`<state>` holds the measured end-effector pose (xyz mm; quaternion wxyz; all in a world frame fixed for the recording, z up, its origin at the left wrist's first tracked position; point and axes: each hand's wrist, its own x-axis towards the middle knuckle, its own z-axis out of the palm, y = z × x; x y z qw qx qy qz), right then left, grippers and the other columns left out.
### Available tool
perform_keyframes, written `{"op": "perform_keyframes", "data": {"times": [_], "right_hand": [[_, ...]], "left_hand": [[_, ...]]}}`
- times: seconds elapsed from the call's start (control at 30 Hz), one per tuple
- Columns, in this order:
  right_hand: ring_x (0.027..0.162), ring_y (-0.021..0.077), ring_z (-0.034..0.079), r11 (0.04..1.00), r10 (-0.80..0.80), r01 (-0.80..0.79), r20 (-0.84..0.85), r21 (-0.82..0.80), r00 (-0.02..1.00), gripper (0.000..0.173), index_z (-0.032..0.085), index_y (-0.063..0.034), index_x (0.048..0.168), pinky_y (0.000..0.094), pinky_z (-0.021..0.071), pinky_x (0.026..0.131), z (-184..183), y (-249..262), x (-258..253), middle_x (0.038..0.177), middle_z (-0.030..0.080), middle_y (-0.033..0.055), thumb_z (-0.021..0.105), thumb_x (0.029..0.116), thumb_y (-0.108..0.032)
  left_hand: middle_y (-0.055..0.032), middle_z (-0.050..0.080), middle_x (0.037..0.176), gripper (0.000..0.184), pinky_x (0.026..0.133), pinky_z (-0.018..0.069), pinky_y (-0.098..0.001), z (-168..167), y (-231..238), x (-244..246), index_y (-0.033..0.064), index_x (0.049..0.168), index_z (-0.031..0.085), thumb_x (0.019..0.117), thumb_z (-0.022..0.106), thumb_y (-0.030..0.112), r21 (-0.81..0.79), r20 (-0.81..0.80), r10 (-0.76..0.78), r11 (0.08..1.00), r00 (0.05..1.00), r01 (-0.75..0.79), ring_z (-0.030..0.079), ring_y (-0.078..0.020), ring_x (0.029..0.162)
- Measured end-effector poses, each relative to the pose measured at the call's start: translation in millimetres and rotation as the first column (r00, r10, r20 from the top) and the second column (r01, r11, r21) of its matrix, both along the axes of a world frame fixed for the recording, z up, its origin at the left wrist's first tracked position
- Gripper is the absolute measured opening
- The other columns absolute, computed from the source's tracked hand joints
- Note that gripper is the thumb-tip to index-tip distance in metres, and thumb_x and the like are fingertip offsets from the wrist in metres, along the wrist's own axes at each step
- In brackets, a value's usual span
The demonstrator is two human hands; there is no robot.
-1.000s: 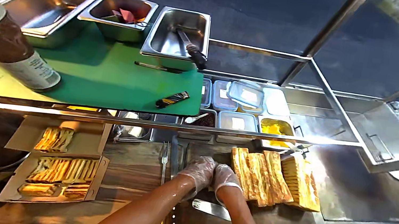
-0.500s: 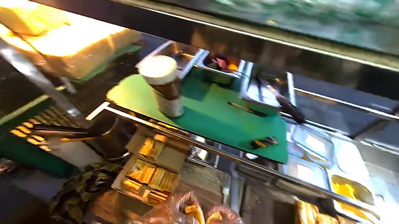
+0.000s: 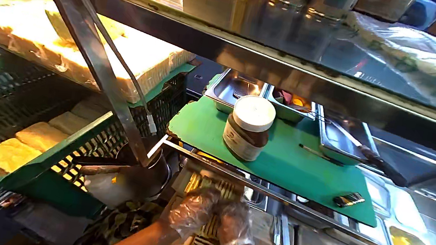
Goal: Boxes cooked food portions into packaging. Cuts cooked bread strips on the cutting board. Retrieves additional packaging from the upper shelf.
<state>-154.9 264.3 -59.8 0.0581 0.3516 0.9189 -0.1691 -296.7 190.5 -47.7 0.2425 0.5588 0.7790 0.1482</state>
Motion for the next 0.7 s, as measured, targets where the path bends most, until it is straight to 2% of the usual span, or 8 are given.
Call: {"op": "perform_keyframes", "data": {"times": [0.1,0.17,0.27,0.37,0.5,0.6,0.67,0.7], "right_hand": [[0.130,0.0326,0.059,0.996,-0.080,0.078,0.055,0.045,0.995,0.041,0.067,-0.0209,0.135,0.0608,0.0421,0.108,-5,-15,11,0.137,0.066,0.0089,0.054,0.0965,-0.018],[0.141,0.0318,0.049,0.989,-0.150,0.148,0.112,0.020,0.982,0.048,0.059,-0.0257,0.145,0.0629,0.0382,0.111,0,-16,3,0.151,0.056,0.0050,0.054,0.0976,-0.019],[0.150,0.0336,0.037,0.972,-0.230,0.233,0.135,-0.010,0.964,0.054,0.044,-0.0193,0.157,0.0646,0.0323,0.116,7,-5,-18,0.164,0.039,0.0071,0.047,0.1035,-0.018],[0.149,0.0368,0.038,0.959,-0.263,0.279,0.210,-0.048,0.942,0.051,0.045,-0.0137,0.156,0.0645,0.0286,0.119,9,0,-26,0.163,0.039,0.0137,0.043,0.1059,-0.021],[0.147,0.0390,0.040,0.958,-0.273,0.284,0.196,-0.031,0.942,0.051,0.050,-0.0103,0.152,0.0664,0.0293,0.117,11,3,-14,0.161,0.041,0.0175,0.050,0.1029,-0.025],[0.142,0.0393,0.047,0.958,-0.282,0.286,0.139,-0.009,0.949,0.048,0.053,-0.0109,0.149,0.0658,0.0350,0.113,12,0,-17,0.156,0.048,0.0168,0.048,0.1031,-0.024],[0.144,0.0388,0.045,0.954,-0.294,0.299,0.106,-0.034,0.950,0.051,0.049,-0.0174,0.154,0.0654,0.0346,0.114,7,0,-22,0.158,0.046,0.0143,0.048,0.1034,-0.026],[0.145,0.0397,0.043,0.951,-0.297,0.303,0.094,-0.056,0.950,0.052,0.048,-0.0175,0.154,0.0656,0.0331,0.115,6,1,-24,0.160,0.044,0.0153,0.049,0.1030,-0.028]], "left_hand": [[-0.0155,0.061,0.140,0.038,0.112,0.0450,-0.0447,-6,-6,5,0.0061,0.137,0.062,0.1044,0.051,0.021,-0.040,0.010,-0.003,0.999,1.000,0.004,0.058,-0.0296,0.131],[-0.0131,0.057,0.147,0.040,0.114,0.0436,-0.0419,-9,-7,7,0.0087,0.143,0.058,0.1053,0.050,0.020,-0.010,0.021,0.009,1.000,1.000,-0.009,0.055,-0.0268,0.135],[-0.0075,0.057,0.149,0.041,0.117,0.0404,-0.0392,-14,5,6,0.0131,0.146,0.057,0.1070,0.047,0.023,0.055,0.067,0.017,0.998,0.998,-0.020,0.052,-0.0207,0.138],[-0.0108,0.060,0.142,0.039,0.113,0.0442,-0.0444,-15,12,7,0.0100,0.141,0.060,0.1061,0.047,0.023,-0.037,0.021,0.016,0.999,1.000,-0.015,0.056,-0.0260,0.133],[-0.0165,0.063,0.137,0.042,0.106,0.0479,-0.0515,-7,13,7,0.0062,0.139,0.060,0.1045,0.049,0.028,-0.123,-0.066,-0.022,0.992,0.998,0.014,0.061,-0.0332,0.126],[-0.0103,0.054,0.151,0.050,0.112,0.0446,-0.0511,-7,17,6,0.0150,0.153,0.049,0.1054,0.047,0.029,-0.118,-0.052,-0.045,0.992,0.998,0.039,0.055,-0.0300,0.136],[-0.0085,0.057,0.148,0.045,0.113,0.0432,-0.0489,-11,16,3,0.0160,0.149,0.053,0.1052,0.049,0.026,-0.058,-0.022,-0.082,0.995,0.996,0.081,0.054,-0.0271,0.136],[-0.0088,0.058,0.147,0.044,0.114,0.0428,-0.0487,-8,17,1,0.0158,0.148,0.054,0.1051,0.050,0.025,-0.052,-0.005,-0.097,0.994,0.995,0.097,0.054,-0.0266,0.136]]}}
